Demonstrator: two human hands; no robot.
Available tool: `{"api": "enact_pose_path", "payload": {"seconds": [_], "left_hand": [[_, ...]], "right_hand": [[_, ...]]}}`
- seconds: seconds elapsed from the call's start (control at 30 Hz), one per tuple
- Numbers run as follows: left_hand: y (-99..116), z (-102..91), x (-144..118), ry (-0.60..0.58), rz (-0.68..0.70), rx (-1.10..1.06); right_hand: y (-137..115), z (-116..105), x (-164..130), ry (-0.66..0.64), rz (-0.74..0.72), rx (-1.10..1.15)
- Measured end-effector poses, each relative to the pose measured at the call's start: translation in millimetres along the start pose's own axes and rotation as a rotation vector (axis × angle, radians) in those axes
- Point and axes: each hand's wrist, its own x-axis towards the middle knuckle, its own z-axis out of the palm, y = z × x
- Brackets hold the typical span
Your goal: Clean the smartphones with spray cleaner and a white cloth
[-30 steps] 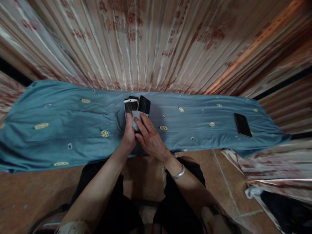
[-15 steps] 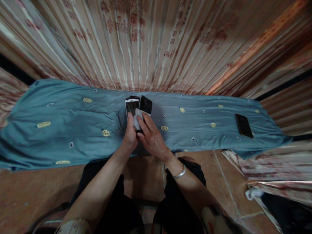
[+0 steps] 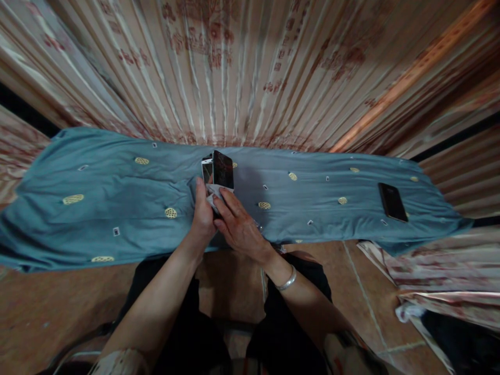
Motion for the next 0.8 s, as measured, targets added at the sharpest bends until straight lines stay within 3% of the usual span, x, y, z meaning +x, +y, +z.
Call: {"api": "enact_pose_path", "payload": {"seconds": [0.4, 0.8], "left_hand": [[8.1, 3.7, -6.3, -0.008, -0.007, -0.038], [15.9, 4.4, -8.4, 0.104, -0.001, -0.105]], "right_hand": [[-5.5, -3.7, 1.1, -0.04, -0.023, -0.065], [-7.1, -1.3, 1.6, -0.04, -0.051, -0.087]]}}
